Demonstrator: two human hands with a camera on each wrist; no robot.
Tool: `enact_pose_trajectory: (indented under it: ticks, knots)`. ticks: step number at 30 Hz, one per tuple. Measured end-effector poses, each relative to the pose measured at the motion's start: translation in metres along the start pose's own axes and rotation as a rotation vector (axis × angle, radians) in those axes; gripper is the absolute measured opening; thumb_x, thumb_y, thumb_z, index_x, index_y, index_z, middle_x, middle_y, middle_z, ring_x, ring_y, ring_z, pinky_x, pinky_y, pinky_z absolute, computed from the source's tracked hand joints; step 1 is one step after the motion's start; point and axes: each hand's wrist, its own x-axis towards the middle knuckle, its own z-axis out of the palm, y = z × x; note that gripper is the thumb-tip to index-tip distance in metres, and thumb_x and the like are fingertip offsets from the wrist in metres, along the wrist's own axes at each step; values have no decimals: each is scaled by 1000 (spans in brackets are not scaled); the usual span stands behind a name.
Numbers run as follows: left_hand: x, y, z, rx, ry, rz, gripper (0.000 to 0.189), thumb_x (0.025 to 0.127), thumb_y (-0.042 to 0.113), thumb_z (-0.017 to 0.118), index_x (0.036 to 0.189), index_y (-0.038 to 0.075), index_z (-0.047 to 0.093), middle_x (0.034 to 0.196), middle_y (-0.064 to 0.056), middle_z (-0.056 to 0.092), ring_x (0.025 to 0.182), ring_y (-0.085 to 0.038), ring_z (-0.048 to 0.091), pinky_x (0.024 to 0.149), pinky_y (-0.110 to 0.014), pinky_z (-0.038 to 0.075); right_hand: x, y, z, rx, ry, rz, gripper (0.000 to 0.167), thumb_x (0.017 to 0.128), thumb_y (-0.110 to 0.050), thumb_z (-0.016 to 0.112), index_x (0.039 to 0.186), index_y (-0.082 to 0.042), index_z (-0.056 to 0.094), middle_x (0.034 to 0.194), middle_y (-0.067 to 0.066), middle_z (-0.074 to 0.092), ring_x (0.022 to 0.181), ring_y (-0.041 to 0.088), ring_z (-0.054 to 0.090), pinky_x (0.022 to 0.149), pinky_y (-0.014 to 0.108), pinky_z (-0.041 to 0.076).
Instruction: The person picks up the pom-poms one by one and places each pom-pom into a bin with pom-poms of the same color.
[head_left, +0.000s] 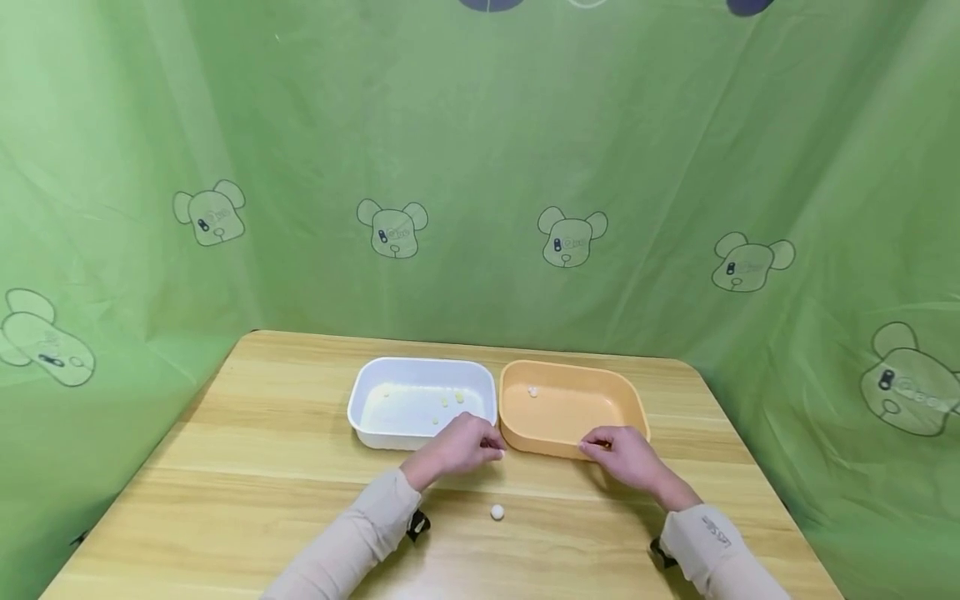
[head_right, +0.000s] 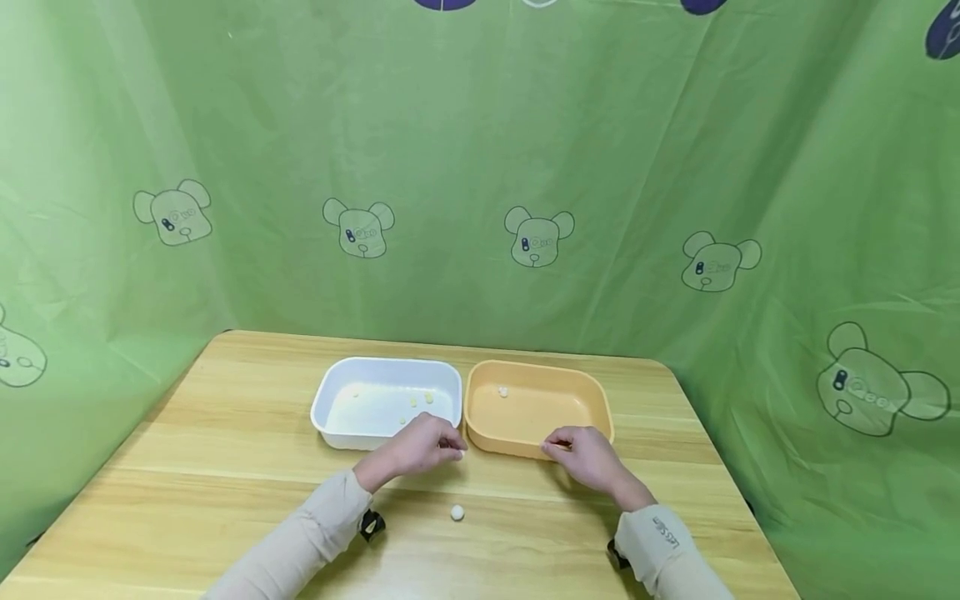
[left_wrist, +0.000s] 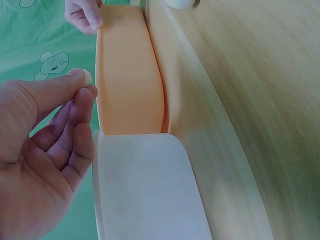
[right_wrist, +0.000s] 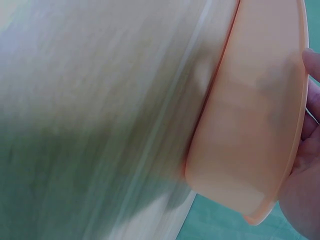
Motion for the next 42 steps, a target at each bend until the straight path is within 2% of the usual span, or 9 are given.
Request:
enact_pose_trajectory:
  ticks: [11, 22, 29, 34, 42]
  knots:
    - [3, -2, 1, -22, -5, -27, 6, 86, 14, 70, 89, 12, 75, 76, 13, 67, 66, 2, 55, 64, -15, 45, 1, 2, 0, -17, 6, -2, 9, 89, -28, 66, 84, -23, 71, 82, -14, 66, 77, 5, 60, 72, 30, 50]
    - [6, 1, -2, -9, 37, -9, 5, 85, 13, 71, 87, 10, 75, 75, 10, 67, 64, 1, 55, 62, -14, 45, 2, 0, -3, -18, -3, 13, 10, 90, -27, 65, 85, -20, 71, 84, -12, 67, 78, 7, 60, 73, 32, 50]
    - [15, 1, -1, 18, 67, -1, 3, 85, 17, 72, 84, 15, 75, 75, 11, 67, 63, 2, 54, 61, -13, 44, 2, -1, -3, -18, 4, 11, 9, 89, -26, 66, 84, -20, 72, 83, -12, 67, 77, 6, 60, 73, 32, 50]
    - [22, 3, -1, -10, 72, -22, 4, 85, 17, 71, 83, 16, 74, 75, 12, 67, 62, 1, 54, 60, -15, 44, 1, -1, -2, -11, 9, -7, 11, 89, -27, 66, 84, -20, 72, 83, -11, 67, 77, 7, 60, 72, 32, 50]
    - [31, 6, 0, -52, 81, -51, 4, 84, 15, 71, 87, 13, 73, 77, 10, 68, 68, 2, 57, 67, -14, 46, 0, 0, -1, -5, 8, -31, 12, 90, -27, 65, 83, -20, 72, 82, -12, 66, 76, 6, 60, 71, 31, 50]
